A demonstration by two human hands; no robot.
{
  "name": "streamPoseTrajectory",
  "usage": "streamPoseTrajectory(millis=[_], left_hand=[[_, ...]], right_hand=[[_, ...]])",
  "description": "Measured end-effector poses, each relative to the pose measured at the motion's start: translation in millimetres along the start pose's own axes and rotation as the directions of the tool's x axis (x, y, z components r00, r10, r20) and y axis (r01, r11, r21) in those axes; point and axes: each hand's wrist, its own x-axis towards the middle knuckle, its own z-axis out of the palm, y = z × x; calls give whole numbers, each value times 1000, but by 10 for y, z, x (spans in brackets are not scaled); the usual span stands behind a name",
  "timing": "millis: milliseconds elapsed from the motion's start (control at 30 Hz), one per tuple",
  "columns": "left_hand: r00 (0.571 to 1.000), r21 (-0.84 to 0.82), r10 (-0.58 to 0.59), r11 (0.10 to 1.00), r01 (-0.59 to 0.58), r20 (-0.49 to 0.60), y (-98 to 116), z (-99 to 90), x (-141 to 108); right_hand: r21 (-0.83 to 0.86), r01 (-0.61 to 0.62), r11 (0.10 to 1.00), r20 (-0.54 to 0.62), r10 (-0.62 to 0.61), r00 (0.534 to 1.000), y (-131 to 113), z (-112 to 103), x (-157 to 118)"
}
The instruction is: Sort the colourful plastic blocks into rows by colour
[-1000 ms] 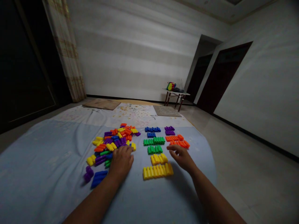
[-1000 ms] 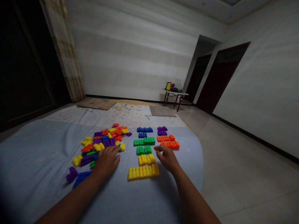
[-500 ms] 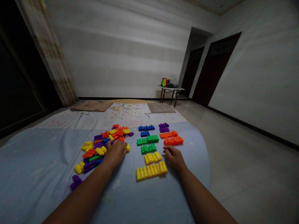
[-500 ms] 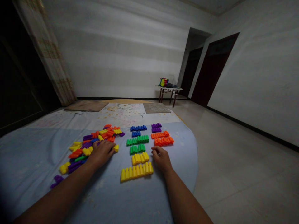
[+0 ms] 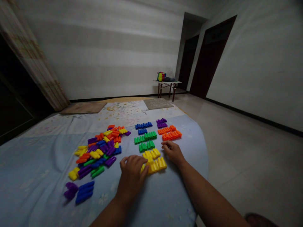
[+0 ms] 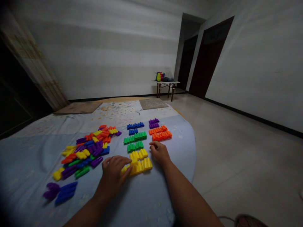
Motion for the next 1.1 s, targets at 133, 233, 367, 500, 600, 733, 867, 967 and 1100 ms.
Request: streamPoseTrajectory(millis=[133, 233, 367, 500, 600, 733, 867, 967, 1100], left_hand=[[999, -17, 43, 999, -43, 12, 134, 122, 0], [998, -29, 56, 998, -56, 29, 149, 161, 12], [996, -21, 64, 998, -63, 62, 143, 192, 7], [998, -43, 49, 998, -48, 31, 141, 209, -18], [1000, -76, 16, 997, -17, -12, 142, 218, -32], [998, -98, 33, 995, -28, 50, 157, 253, -38], [997, -101, 25, 995, -18, 67, 181, 241, -54], [1000, -105, 7, 994, -5, 26, 118, 97, -81], [997, 0, -63, 998, 63, 37, -212, -289, -165]], right_hand=[[5, -2, 1000, -13, 2, 1000, 9, -6, -7], [8, -3, 1000, -15, 3, 1000, 6, -10, -13], [17, -9, 1000, -16, 9, 1000, 0, -5, -12], [28, -8, 1000, -12, 8, 1000, 5, -2, -10], [27, -7, 1000, -6, 7, 1000, 15, -6, -17], [42, -20, 999, -1, 20, 1000, 31, -10, -33], [14, -29, 999, 12, 29, 999, 40, -21, -46], [-25, -27, 999, 28, 28, 999, 58, -34, -52], [-35, -29, 999, 47, 31, 998, 104, -37, -49]])
